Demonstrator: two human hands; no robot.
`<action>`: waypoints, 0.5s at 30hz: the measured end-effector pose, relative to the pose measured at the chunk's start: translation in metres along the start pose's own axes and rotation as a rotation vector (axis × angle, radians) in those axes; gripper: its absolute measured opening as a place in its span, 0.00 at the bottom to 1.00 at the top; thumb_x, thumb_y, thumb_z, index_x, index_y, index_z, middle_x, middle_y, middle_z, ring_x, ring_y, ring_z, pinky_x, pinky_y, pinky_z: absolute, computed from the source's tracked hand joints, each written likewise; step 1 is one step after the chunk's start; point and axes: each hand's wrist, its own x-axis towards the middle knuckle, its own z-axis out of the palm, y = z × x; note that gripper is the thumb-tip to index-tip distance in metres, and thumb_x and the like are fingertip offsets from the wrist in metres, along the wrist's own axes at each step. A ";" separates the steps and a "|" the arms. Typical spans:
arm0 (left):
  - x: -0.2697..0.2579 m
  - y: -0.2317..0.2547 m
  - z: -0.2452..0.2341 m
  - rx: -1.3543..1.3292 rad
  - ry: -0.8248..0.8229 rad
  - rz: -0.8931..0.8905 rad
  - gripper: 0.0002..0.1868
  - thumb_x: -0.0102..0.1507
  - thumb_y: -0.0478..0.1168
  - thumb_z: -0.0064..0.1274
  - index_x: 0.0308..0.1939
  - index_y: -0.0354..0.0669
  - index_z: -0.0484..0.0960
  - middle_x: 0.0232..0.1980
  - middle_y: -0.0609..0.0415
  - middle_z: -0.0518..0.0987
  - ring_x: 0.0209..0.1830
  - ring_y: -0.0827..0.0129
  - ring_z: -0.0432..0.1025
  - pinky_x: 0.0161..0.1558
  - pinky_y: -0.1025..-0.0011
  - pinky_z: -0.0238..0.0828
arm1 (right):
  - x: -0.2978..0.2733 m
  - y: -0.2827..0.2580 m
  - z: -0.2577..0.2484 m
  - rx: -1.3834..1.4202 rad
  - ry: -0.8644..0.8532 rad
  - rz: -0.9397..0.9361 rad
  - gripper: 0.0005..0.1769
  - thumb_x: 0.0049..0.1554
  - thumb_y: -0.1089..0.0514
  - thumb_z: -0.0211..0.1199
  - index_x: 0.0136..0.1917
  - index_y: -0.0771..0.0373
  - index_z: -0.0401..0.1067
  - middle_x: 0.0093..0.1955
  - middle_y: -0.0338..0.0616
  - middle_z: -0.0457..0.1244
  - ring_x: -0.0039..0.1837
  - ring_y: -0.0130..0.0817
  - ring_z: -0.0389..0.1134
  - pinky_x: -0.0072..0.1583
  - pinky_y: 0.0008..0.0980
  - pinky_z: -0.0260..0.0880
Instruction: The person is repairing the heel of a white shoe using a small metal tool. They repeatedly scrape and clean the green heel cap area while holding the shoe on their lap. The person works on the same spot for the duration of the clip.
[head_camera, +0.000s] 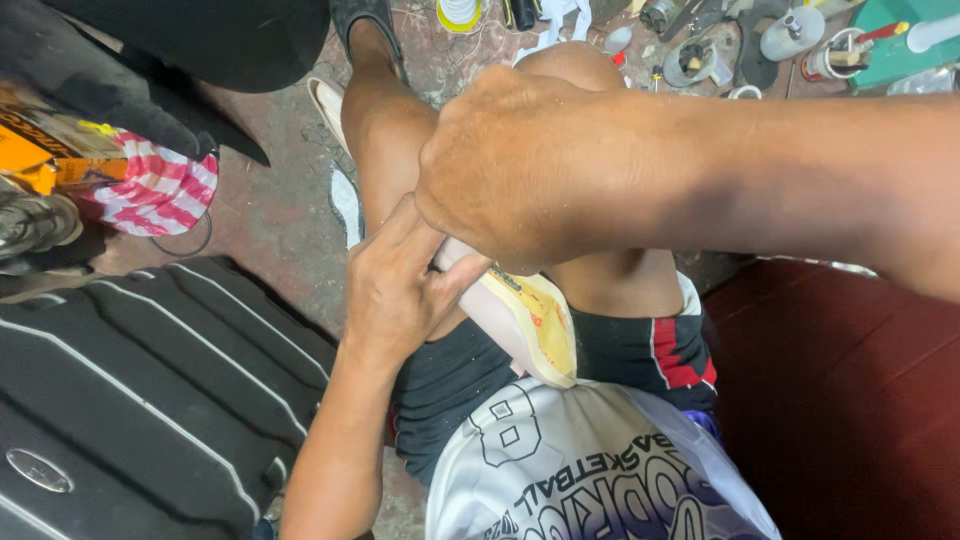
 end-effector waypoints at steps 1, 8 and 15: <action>0.000 -0.001 0.000 -0.006 0.002 0.006 0.23 0.57 0.40 0.71 0.53 0.41 0.81 0.51 0.50 0.81 0.48 0.55 0.79 0.46 0.64 0.77 | 0.000 0.002 -0.002 -0.007 -0.012 -0.008 0.06 0.45 0.56 0.66 0.32 0.61 0.78 0.32 0.51 0.68 0.37 0.48 0.71 0.41 0.46 0.70; -0.008 -0.010 0.004 0.062 -0.018 -0.020 0.19 0.53 0.40 0.73 0.45 0.43 0.84 0.43 0.49 0.82 0.40 0.55 0.79 0.41 0.63 0.76 | 0.002 0.004 -0.005 0.007 -0.073 -0.030 0.07 0.48 0.56 0.66 0.33 0.60 0.77 0.32 0.49 0.67 0.36 0.46 0.70 0.41 0.45 0.69; -0.012 -0.010 0.003 0.110 0.049 -0.025 0.20 0.52 0.44 0.76 0.43 0.42 0.85 0.38 0.49 0.81 0.36 0.56 0.79 0.38 0.64 0.76 | 0.000 0.005 -0.010 0.003 -0.090 -0.056 0.08 0.51 0.56 0.65 0.33 0.59 0.77 0.32 0.46 0.66 0.36 0.44 0.69 0.41 0.44 0.68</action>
